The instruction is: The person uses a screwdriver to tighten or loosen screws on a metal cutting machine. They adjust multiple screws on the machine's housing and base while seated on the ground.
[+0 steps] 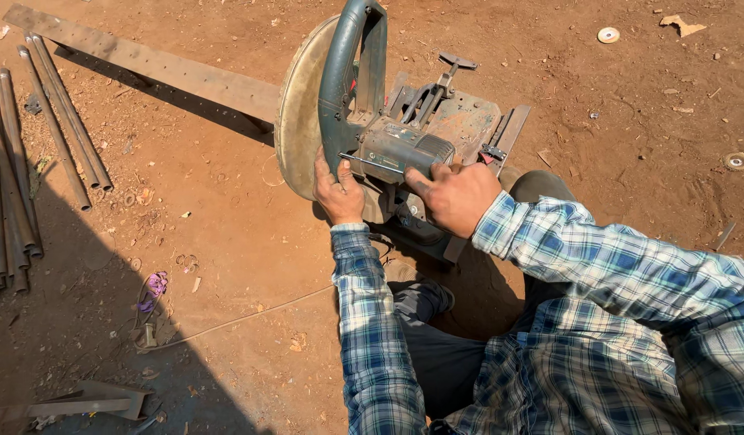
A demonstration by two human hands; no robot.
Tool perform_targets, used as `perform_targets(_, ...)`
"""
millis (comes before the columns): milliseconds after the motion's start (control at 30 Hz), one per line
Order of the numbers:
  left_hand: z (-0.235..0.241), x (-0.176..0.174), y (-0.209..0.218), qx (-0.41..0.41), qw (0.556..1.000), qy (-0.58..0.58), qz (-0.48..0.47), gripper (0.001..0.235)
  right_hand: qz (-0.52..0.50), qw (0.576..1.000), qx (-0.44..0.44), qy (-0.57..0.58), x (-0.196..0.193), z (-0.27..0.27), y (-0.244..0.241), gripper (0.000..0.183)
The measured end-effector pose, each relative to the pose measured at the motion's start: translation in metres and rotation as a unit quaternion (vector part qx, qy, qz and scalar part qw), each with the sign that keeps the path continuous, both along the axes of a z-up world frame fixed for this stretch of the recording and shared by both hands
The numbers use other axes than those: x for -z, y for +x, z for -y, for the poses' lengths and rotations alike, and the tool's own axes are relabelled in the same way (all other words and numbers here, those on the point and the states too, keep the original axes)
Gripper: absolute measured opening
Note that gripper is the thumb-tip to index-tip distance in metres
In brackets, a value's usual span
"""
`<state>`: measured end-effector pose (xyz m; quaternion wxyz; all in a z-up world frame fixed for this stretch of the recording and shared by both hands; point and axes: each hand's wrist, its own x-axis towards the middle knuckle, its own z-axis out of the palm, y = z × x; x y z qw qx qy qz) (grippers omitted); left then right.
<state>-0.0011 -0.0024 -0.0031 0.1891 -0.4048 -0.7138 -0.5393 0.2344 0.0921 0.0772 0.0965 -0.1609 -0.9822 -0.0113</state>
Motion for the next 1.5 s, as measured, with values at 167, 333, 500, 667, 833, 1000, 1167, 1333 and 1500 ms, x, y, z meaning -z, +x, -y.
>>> perform_targets(167, 0.000, 0.004, 0.001, 0.001, 1.000, 0.004, 0.026, 0.049, -0.123, 0.742, 0.034, -0.659, 0.017, -0.021, -0.004, 0.039)
perform_targets(333, 0.004, 0.001, -0.001, 0.005, 1.000, 0.001, 0.010, 0.049, -0.131, 0.667, 0.048, -0.732, 0.018, -0.028, -0.004, 0.044)
perform_targets(500, 0.002, -0.002, 0.002, -0.014, 0.999, -0.024, 0.018, 0.048, -0.164, 0.986, -0.015, -0.002, 0.001, -0.011, 0.005, 0.058)
perform_targets(667, 0.002, -0.004, 0.005, -0.027, 0.999, -0.022, 0.010, 0.047, -0.033, 0.998, -0.021, 0.054, -0.017, 0.003, 0.004, 0.056)
perform_targets(833, 0.000, 0.000, 0.004, -0.022, 1.000, -0.008, 0.010, 0.047, -0.059, 0.956, 0.036, -0.286, -0.014, -0.003, -0.007, 0.037)
perform_targets(1000, -0.001, 0.005, 0.000, -0.028, 1.000, -0.006, -0.009, 0.047, -0.108, 0.846, 0.045, -0.519, 0.004, -0.020, -0.020, 0.034)
perform_targets(1167, 0.002, 0.002, -0.001, 0.000, 1.000, -0.010, 0.024, 0.048, -0.156, 0.862, -0.016, -0.482, 0.005, -0.023, -0.016, 0.035)
perform_targets(1333, 0.007, -0.006, 0.003, 0.001, 0.999, -0.030, 0.034, 0.047, -0.092, 0.924, 0.066, -0.366, -0.004, -0.020, 0.020, 0.042)
perform_targets(1500, 0.006, -0.026, 0.020, -0.021, 0.998, -0.050, 0.035, 0.052, -0.167, 0.947, 0.063, -0.266, 0.000, -0.029, 0.045, 0.040)
